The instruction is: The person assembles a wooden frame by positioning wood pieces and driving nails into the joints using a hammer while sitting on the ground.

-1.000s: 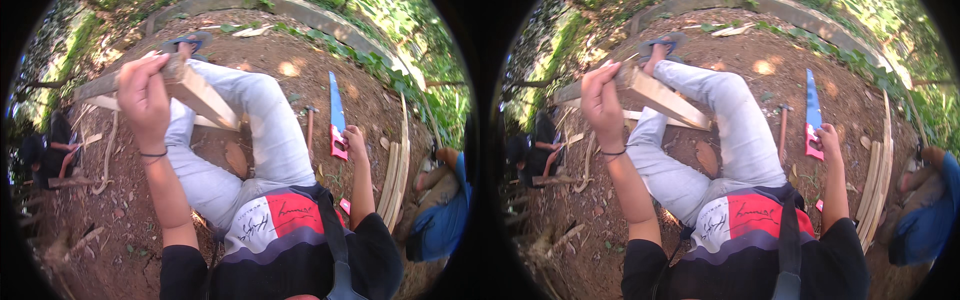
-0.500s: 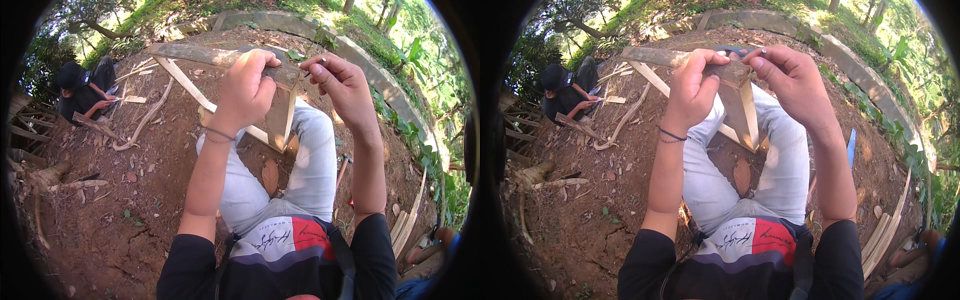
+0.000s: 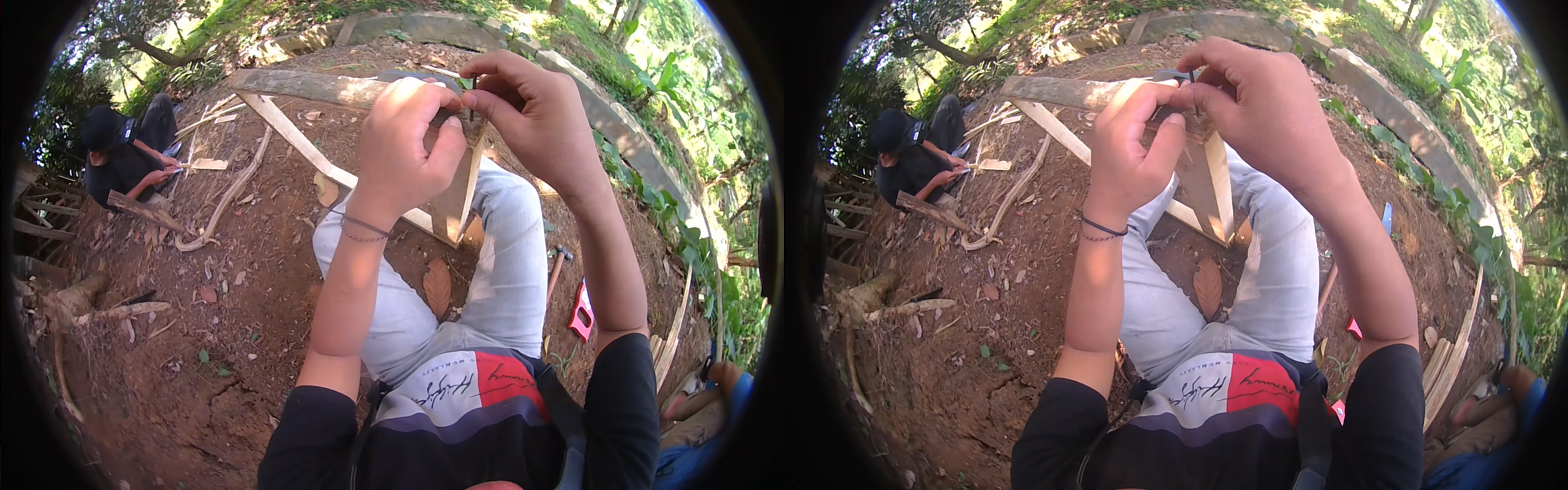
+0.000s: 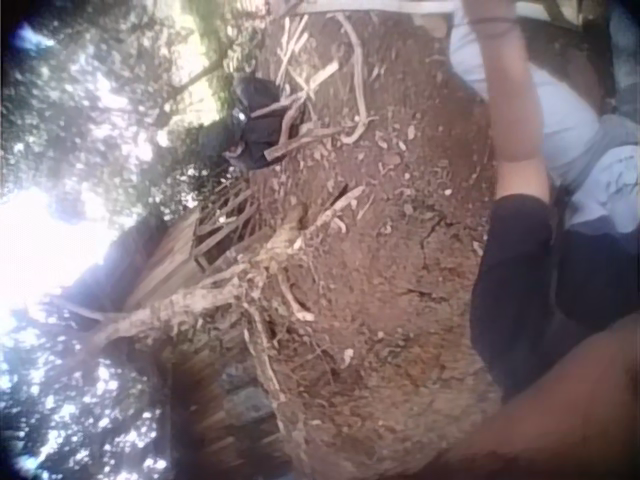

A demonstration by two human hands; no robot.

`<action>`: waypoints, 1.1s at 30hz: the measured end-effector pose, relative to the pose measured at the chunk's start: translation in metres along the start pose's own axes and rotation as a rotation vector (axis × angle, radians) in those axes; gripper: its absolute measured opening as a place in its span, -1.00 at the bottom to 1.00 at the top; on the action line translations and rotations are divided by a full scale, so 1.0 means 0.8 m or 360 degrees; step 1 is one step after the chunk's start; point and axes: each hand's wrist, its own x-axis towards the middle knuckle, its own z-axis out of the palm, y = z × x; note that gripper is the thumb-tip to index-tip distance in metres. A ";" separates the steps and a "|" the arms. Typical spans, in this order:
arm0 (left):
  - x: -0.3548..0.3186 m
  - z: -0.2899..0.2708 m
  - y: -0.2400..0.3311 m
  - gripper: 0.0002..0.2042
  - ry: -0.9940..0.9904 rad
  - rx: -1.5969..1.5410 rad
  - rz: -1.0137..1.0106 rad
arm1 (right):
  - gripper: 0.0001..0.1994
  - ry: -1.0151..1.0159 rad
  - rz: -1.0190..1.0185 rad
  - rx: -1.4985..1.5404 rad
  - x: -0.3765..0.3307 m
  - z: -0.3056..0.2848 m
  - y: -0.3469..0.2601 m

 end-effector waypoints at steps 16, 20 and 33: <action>0.003 0.004 0.002 -0.89 -0.0019 0.0097 0.0043 | -0.83 0.0057 -0.0382 -0.0488 0.002 -0.006 -0.011; 0.005 0.009 -0.001 -0.90 0.0063 0.0114 -0.0007 | -0.81 0.0085 -0.0418 -0.0478 0.001 -0.003 -0.007; -0.003 0.008 0.015 -0.86 0.0017 0.0102 0.0008 | -0.59 -0.0431 0.1895 -0.1136 -0.336 -0.045 0.263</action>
